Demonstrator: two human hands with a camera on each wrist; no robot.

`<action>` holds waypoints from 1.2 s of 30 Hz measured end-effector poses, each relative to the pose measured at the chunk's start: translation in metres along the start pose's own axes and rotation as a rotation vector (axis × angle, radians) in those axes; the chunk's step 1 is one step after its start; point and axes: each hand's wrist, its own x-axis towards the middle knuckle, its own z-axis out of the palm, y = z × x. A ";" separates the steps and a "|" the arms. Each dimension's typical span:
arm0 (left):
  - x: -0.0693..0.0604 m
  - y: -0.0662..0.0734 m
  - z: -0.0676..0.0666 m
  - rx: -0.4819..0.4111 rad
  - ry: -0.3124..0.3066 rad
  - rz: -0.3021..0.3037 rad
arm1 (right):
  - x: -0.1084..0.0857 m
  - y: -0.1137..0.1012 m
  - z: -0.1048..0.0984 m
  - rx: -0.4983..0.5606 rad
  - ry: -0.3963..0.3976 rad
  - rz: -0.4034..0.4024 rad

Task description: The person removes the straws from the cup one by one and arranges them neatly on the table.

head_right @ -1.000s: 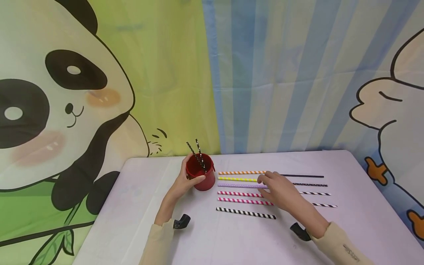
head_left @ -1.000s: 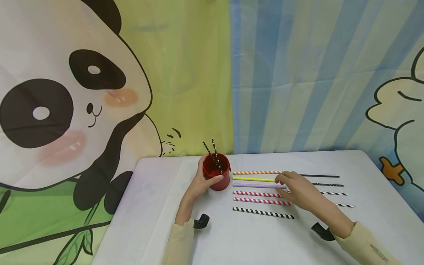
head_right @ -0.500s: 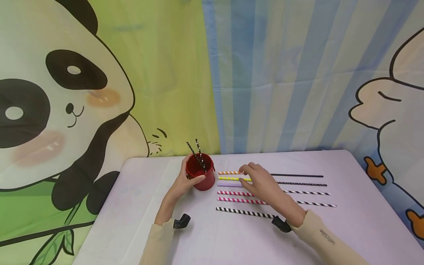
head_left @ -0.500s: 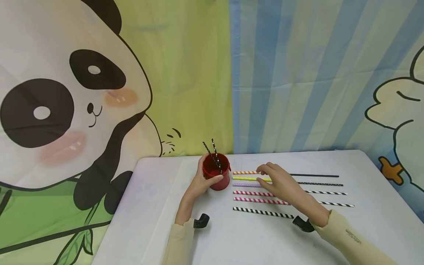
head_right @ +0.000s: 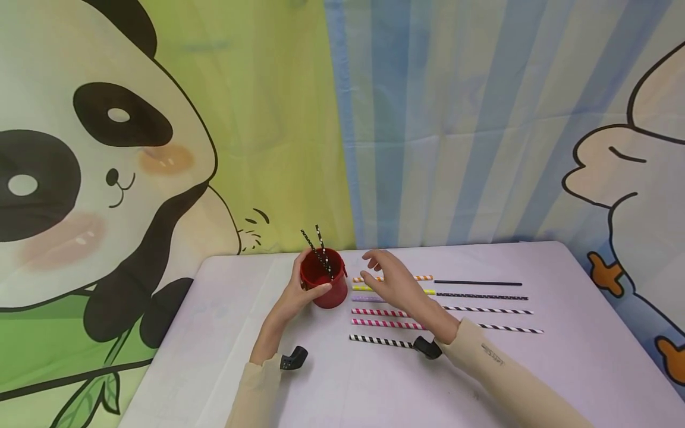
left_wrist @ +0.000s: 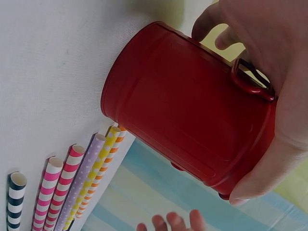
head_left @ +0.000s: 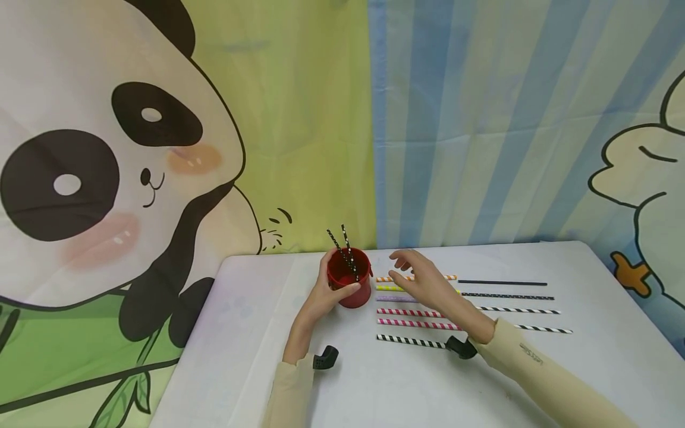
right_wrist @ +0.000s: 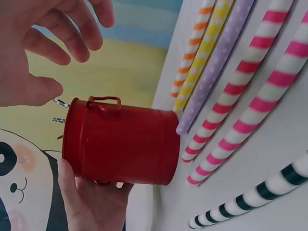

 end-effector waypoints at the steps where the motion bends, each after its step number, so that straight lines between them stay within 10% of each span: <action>1: 0.000 0.000 0.000 -0.002 0.000 -0.001 | 0.002 -0.001 0.002 0.015 0.004 -0.001; 36: 0.003 0.000 -0.003 0.001 -0.038 -0.022 | 0.090 -0.036 0.043 0.284 -0.078 0.213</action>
